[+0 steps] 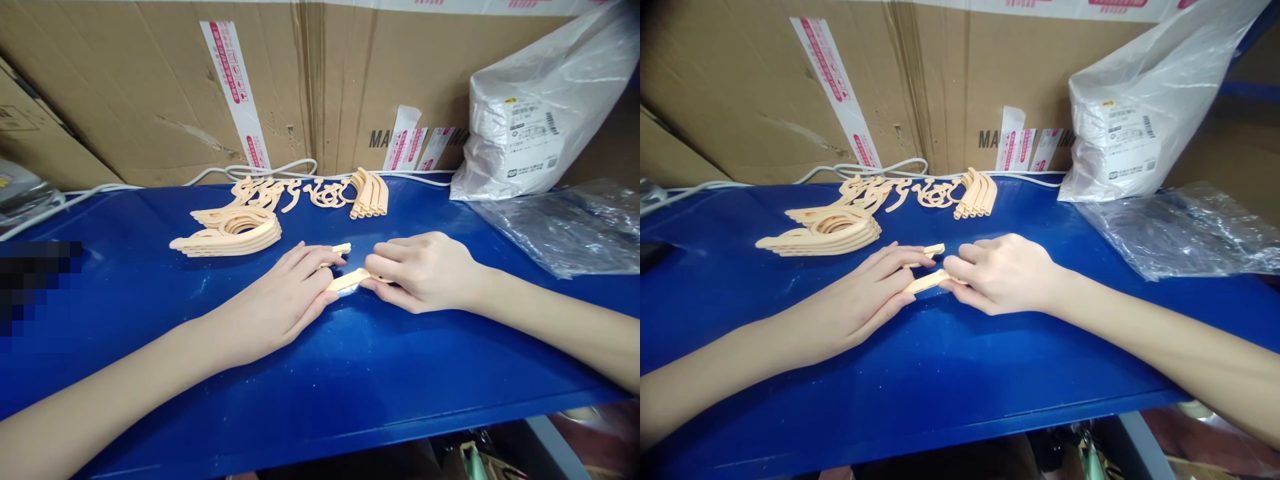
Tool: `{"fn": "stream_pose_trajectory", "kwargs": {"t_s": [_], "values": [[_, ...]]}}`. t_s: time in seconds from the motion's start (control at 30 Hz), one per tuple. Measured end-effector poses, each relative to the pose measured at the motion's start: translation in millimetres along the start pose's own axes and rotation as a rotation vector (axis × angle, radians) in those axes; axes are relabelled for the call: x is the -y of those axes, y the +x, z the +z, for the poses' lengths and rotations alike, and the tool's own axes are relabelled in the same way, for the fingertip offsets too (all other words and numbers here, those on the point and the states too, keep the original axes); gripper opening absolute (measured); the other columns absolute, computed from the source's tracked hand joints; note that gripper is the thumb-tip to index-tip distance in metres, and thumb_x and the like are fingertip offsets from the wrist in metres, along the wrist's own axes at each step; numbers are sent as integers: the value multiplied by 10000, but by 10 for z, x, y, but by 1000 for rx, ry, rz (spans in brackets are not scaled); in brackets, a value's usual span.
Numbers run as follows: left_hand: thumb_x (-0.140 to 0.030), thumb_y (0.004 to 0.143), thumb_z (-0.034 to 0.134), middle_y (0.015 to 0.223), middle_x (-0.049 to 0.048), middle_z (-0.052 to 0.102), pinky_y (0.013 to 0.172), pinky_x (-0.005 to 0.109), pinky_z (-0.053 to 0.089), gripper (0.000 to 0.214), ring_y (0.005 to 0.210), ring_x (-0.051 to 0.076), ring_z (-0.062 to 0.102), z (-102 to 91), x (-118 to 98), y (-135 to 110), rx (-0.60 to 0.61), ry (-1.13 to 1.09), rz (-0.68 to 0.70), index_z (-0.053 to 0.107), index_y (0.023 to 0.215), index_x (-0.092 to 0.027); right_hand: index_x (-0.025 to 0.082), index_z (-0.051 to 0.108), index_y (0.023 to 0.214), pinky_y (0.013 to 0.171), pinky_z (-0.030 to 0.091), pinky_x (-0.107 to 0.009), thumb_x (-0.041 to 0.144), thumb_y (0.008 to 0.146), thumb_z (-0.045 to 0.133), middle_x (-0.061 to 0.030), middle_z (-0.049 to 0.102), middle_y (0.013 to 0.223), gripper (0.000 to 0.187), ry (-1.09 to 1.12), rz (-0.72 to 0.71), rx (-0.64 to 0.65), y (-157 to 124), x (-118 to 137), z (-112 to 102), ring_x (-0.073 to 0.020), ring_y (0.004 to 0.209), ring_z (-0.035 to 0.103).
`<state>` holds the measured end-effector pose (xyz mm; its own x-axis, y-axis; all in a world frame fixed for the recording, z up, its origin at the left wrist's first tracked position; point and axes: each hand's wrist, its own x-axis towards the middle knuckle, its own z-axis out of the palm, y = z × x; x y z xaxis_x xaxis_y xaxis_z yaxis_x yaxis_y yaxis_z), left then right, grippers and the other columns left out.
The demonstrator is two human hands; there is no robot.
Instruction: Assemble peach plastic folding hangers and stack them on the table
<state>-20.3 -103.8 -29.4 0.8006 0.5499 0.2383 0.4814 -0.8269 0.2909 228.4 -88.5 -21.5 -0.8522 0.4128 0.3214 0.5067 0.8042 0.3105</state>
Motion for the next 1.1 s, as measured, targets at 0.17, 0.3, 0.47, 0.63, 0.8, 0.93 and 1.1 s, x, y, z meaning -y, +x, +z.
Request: {"fn": "stream_pose_trajectory", "kwargs": {"t_s": [0.17, 0.3, 0.47, 0.63, 0.8, 0.93, 1.1], "values": [[-237, 1026, 349, 1342, 107, 543, 1193, 519, 269, 220, 1350, 239, 424, 4, 16, -1, 9, 23, 12, 546, 950, -175, 189, 561, 704, 491, 248, -301, 376, 1023, 300, -3, 579, 612, 453, -5, -14, -5, -6, -1, -3, -122, 495, 489], [-263, 1031, 354, 1367, 90, 528, 1182, 509, 276, 222, 1365, 236, 402, -11, 3, -4, 1, -3, -6, 541, 937, -190, 184, 554, 733, 483, 231, -301, 374, 1021, 304, -5, 581, 624, 427, 36, -14, 18, -14, -27, 8, -124, 495, 487], [-352, 1030, 352, 1367, 70, 511, 1118, 417, 356, 256, 1338, 231, 422, -57, 17, 1, -32, -141, -145, 549, 954, -208, 189, 525, 759, 474, 223, -295, 396, 1023, 307, 8, 551, 620, 400, 169, -21, 31, -14, -19, -14, -116, 479, 430], [-288, 991, 403, 1336, 44, 495, 1080, 371, 383, 179, 1292, 206, 455, -86, 47, 24, -83, -221, -250, 558, 932, -219, 205, 488, 767, 476, 244, -295, 346, 952, 385, 23, 499, 637, 254, 346, -61, 41, -24, 75, -72, -124, 513, 406], [-148, 868, 502, 1279, 44, 523, 994, 323, 437, 75, 1255, 195, 497, -71, 74, 47, -153, -243, -275, 538, 874, -214, 210, 500, 754, 494, 287, -302, 217, 864, 406, 21, 476, 652, 145, 392, -131, 13, -30, 208, -126, -143, 554, 376], [-89, 848, 507, 1250, 43, 544, 1026, 298, 406, 150, 1238, 160, 503, -68, 95, 42, -222, -237, -240, 543, 923, -213, 189, 543, 746, 511, 323, -303, 185, 879, 415, -7, 505, 684, 184, 373, -161, -39, -13, 270, -189, -157, 597, 379], [-85, 854, 533, 1226, 49, 562, 1025, 305, 414, 159, 1212, 165, 525, -63, 107, 42, -293, -183, -232, 551, 951, -209, 142, 608, 889, 794, 457, -346, 146, 912, 419, -114, 614, 1007, 191, 416, -166, 16, 4, 243, -249, -219, 898, 518]]}}
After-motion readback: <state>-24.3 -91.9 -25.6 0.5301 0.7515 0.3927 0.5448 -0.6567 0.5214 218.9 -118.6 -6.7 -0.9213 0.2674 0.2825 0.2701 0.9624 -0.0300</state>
